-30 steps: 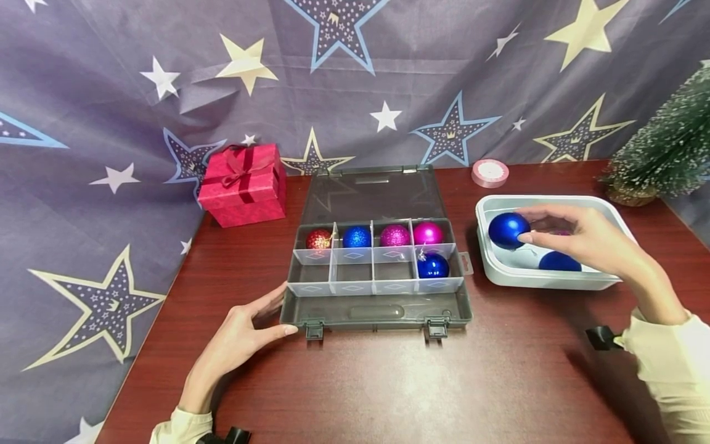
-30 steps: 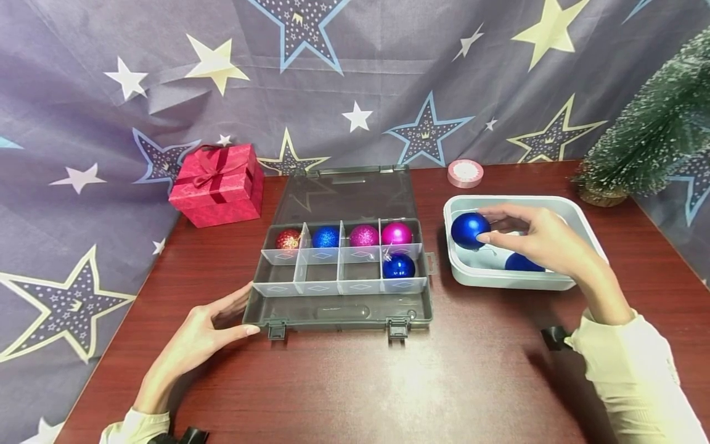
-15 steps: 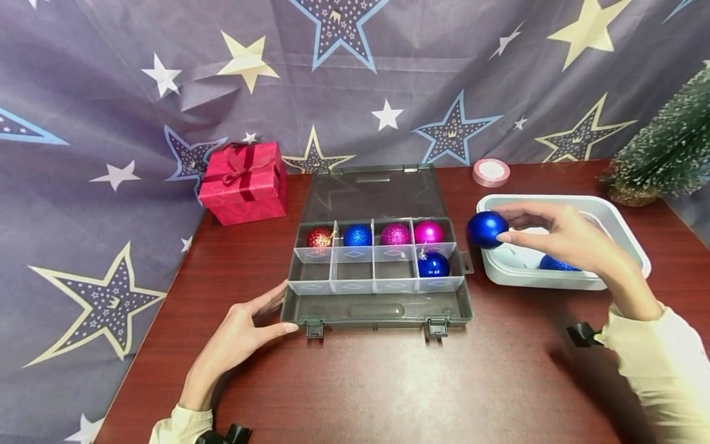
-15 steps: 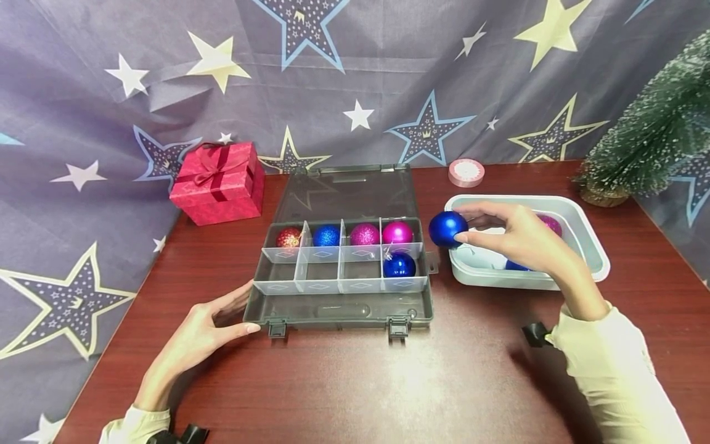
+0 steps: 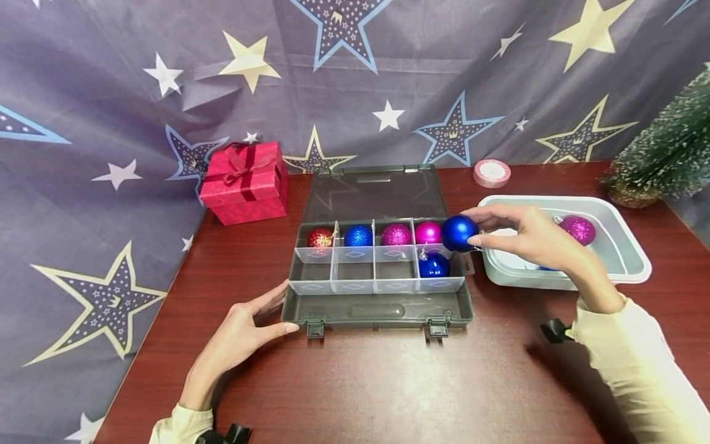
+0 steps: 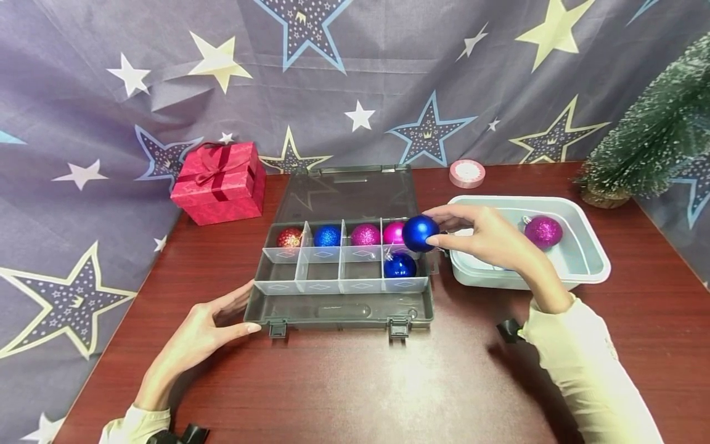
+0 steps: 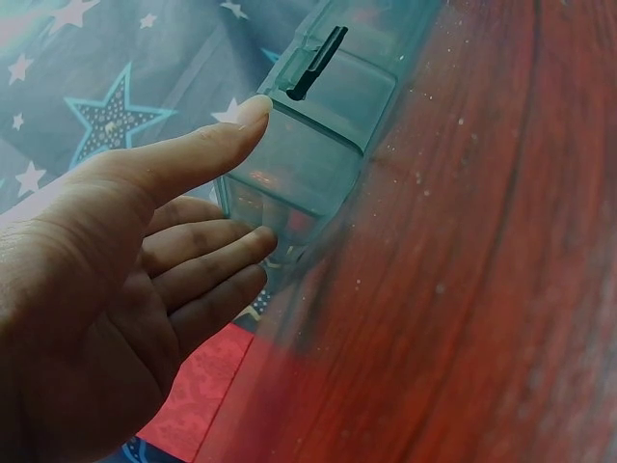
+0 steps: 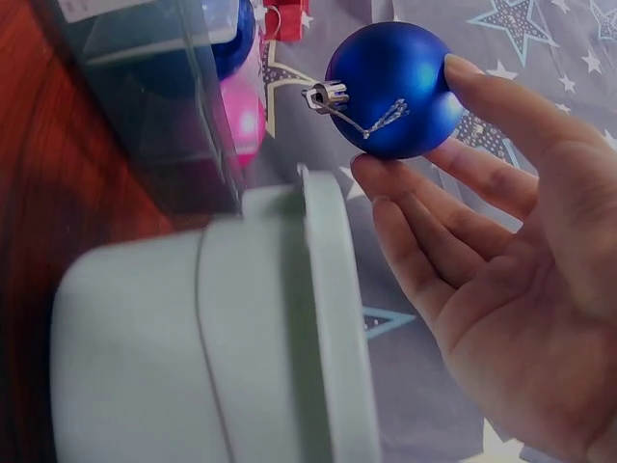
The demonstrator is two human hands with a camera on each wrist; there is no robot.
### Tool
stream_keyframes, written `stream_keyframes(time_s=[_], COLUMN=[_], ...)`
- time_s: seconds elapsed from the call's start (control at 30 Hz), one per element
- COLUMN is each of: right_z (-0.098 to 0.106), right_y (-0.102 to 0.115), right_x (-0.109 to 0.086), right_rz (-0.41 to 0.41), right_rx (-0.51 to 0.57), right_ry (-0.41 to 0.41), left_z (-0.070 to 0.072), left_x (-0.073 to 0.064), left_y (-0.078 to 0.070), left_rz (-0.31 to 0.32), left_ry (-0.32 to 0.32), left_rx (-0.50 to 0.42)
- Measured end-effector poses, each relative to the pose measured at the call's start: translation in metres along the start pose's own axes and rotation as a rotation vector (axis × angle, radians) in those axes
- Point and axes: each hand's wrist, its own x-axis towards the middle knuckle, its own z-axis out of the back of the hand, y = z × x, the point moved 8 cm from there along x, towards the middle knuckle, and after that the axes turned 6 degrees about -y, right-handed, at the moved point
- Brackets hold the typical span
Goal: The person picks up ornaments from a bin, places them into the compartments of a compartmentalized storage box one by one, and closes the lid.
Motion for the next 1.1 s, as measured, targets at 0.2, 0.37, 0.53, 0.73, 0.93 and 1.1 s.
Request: stream_keyframes(time_s=[0.2,0.37,0.53,0.73,0.93,1.1], right_z=[-0.012,-0.023,-0.035,-0.047,-0.057,-0.065], right_y=[0.006,0.011,0.018,0.023,0.026,0.029], right_x=[0.009,0.017,0.024,0.03,0.036,0.038], right_rz=[0.015,0.043,0.086,0.107,0.097,0.094], right_rx=[0.015,0.032,0.065,0.108,0.099,0.116], right_ry=[0.028,0.062,0.098,0.122,0.139,0.155], left_z=[0.0,0.0,0.0,0.0,0.0,0.0], left_x=[0.0,0.001,0.001,0.0,0.001,0.001], left_y=[-0.001,-0.001,-0.002,-0.001,-0.002,-0.002], left_rz=[-0.008,-0.017,-0.019,-0.007,-0.009,-0.008], left_ry=[-0.001,-0.007,-0.006,-0.004,-0.003,-0.003], left_rx=[0.006,0.011,0.011,0.014,0.024,0.024])
